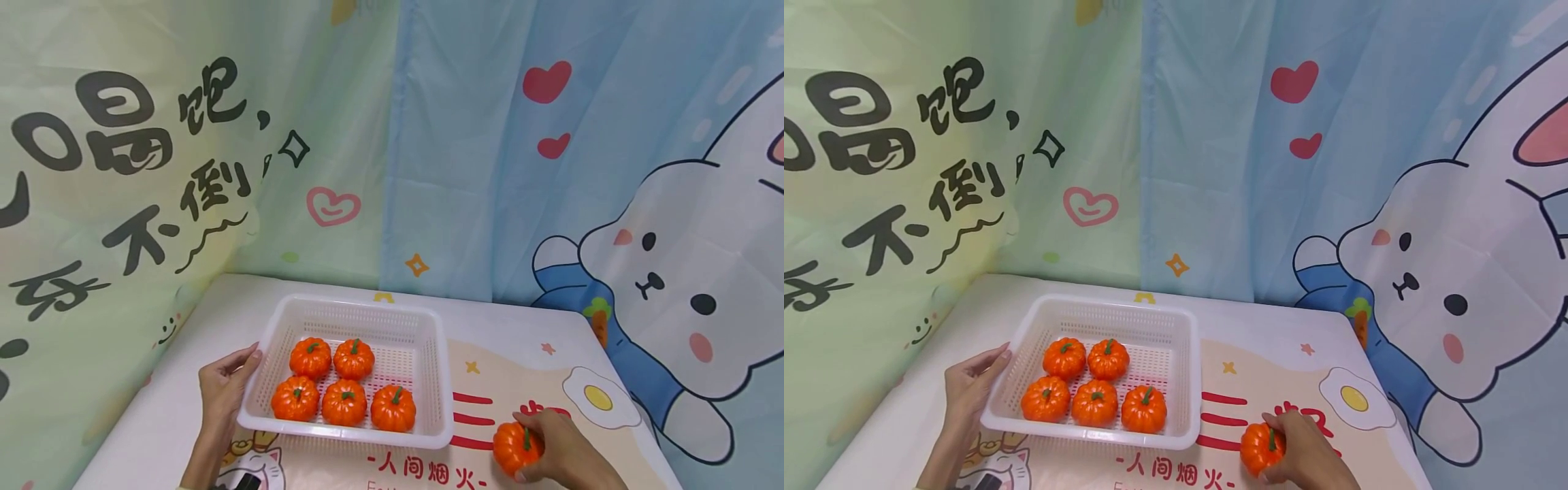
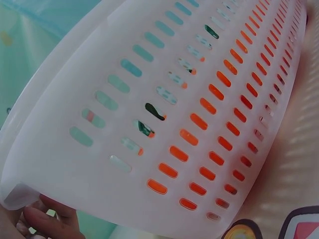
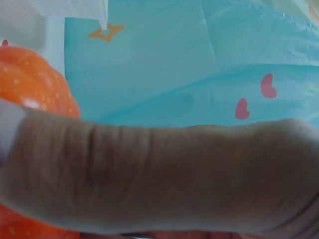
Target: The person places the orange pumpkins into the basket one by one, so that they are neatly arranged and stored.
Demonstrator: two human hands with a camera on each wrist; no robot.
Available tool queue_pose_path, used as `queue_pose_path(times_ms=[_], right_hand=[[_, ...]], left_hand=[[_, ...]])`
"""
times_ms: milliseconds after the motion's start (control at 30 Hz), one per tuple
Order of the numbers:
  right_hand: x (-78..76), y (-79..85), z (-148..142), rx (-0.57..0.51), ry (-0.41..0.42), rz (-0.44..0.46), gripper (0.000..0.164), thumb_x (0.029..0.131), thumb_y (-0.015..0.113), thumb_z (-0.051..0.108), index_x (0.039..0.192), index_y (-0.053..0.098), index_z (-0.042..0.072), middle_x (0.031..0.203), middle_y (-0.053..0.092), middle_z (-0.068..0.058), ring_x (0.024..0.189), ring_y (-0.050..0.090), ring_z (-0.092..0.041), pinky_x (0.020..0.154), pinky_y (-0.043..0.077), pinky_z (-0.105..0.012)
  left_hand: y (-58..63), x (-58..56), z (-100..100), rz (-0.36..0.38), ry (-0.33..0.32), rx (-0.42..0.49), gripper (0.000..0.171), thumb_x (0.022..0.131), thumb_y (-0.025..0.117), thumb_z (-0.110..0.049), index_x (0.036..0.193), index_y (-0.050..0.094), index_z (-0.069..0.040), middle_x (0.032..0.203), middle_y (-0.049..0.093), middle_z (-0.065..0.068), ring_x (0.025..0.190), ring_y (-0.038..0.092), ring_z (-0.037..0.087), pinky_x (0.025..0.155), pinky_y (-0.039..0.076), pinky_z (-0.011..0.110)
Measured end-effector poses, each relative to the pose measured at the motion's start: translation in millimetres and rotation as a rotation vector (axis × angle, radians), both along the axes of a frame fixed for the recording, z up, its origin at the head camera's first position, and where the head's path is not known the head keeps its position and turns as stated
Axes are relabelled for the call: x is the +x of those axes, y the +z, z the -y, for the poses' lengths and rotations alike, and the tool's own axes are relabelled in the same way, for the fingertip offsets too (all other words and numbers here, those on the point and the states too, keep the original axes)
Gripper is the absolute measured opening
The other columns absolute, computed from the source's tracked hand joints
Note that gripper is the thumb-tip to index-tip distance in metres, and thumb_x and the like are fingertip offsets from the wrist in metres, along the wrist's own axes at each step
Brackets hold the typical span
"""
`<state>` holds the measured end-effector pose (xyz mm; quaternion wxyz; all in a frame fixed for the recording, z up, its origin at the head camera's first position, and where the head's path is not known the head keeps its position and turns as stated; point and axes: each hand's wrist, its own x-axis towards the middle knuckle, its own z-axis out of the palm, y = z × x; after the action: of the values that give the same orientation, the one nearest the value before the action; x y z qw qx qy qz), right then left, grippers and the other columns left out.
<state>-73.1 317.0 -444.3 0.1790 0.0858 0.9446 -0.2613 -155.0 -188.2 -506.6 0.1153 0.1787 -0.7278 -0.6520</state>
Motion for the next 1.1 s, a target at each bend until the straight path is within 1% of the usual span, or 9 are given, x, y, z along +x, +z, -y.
queue_pose_path(times_ms=[233,467,567,600,733,800,900,1000,1100], right_hand=[[-4.4,9.3,5.6,0.017,0.026,-0.027,0.09,0.062,0.106,0.014,0.142,0.068,-0.006,0.119,0.078,-0.009,0.102,0.065,-0.017,0.088,0.069,-0.045],[-5.8,17.2,9.1,0.06,0.065,-0.042,0.093,0.065,0.106,0.018,0.145,0.065,-0.007,0.11,0.069,-0.008,0.101,0.059,-0.02,0.086,0.069,-0.043],[-8.0,19.1,11.4,0.05,0.063,-0.05,0.092,0.064,0.106,0.018,0.143,0.067,-0.006,0.109,0.071,-0.006,0.098,0.06,-0.018,0.087,0.069,-0.043],[-8.9,19.5,12.1,0.044,0.066,-0.052,0.091,0.064,0.106,0.018,0.143,0.067,-0.006,0.109,0.073,-0.005,0.097,0.061,-0.017,0.088,0.069,-0.043],[-12.1,20.6,14.1,0.023,0.068,-0.054,0.091,0.063,0.107,0.018,0.142,0.068,-0.006,0.112,0.076,-0.005,0.094,0.062,-0.017,0.088,0.069,-0.044],[-13.0,22.5,15.6,0.009,0.066,-0.056,0.091,0.063,0.107,0.016,0.142,0.068,-0.006,0.113,0.077,-0.005,0.094,0.063,-0.016,0.088,0.069,-0.044],[-13.8,26.2,18.1,-0.002,0.073,-0.065,0.092,0.063,0.106,0.015,0.143,0.067,-0.007,0.115,0.077,-0.007,0.095,0.064,-0.017,0.089,0.069,-0.045],[-14.4,30.2,20.5,-0.001,0.075,-0.074,0.092,0.063,0.106,0.014,0.144,0.067,-0.006,0.116,0.077,-0.008,0.096,0.064,-0.017,0.09,0.069,-0.045],[-14.9,33.0,22.5,0.006,0.078,-0.08,0.093,0.064,0.106,0.015,0.145,0.066,-0.006,0.118,0.076,-0.009,0.097,0.064,-0.018,0.09,0.069,-0.046]], left_hand=[[1.5,0.3,-0.6,0.0,0.002,0.012,0.038,0.104,0.077,-0.022,0.135,0.074,-0.001,0.106,0.081,-0.016,0.082,0.074,-0.004,0.073,0.064,0.019],[0.7,0.5,-0.6,-0.005,0.003,0.004,0.037,0.104,0.077,-0.021,0.135,0.075,0.0,0.109,0.082,-0.012,0.082,0.074,-0.004,0.074,0.064,0.018],[-0.5,-0.1,-0.2,-0.007,0.002,0.011,0.038,0.104,0.077,-0.022,0.135,0.074,-0.001,0.109,0.083,-0.01,0.082,0.074,-0.004,0.073,0.064,0.018],[-0.9,-0.6,-0.2,-0.01,0.001,0.013,0.038,0.104,0.077,-0.021,0.136,0.074,0.0,0.106,0.082,-0.014,0.082,0.074,-0.004,0.073,0.064,0.018],[-3.6,-2.4,1.5,-0.015,-0.003,0.027,0.037,0.103,0.077,-0.017,0.136,0.074,0.0,0.103,0.081,-0.018,0.082,0.073,-0.004,0.073,0.063,0.016],[-4.2,-3.0,1.9,-0.014,-0.004,0.032,0.037,0.103,0.077,-0.017,0.137,0.074,0.0,0.096,0.078,-0.026,0.082,0.073,-0.004,0.073,0.063,0.016],[-4.3,-2.8,2.2,-0.014,-0.005,0.037,0.037,0.103,0.077,-0.017,0.137,0.074,0.0,0.093,0.076,-0.029,0.081,0.073,-0.004,0.072,0.063,0.016],[-3.3,-1.9,1.5,-0.023,-0.004,0.035,0.037,0.103,0.078,-0.017,0.136,0.074,0.0,0.093,0.076,-0.028,0.081,0.073,-0.003,0.072,0.063,0.016],[-2.8,-1.4,0.4,-0.034,0.002,0.033,0.037,0.103,0.078,-0.018,0.135,0.074,0.001,0.097,0.079,-0.023,0.081,0.073,-0.003,0.072,0.064,0.017]])
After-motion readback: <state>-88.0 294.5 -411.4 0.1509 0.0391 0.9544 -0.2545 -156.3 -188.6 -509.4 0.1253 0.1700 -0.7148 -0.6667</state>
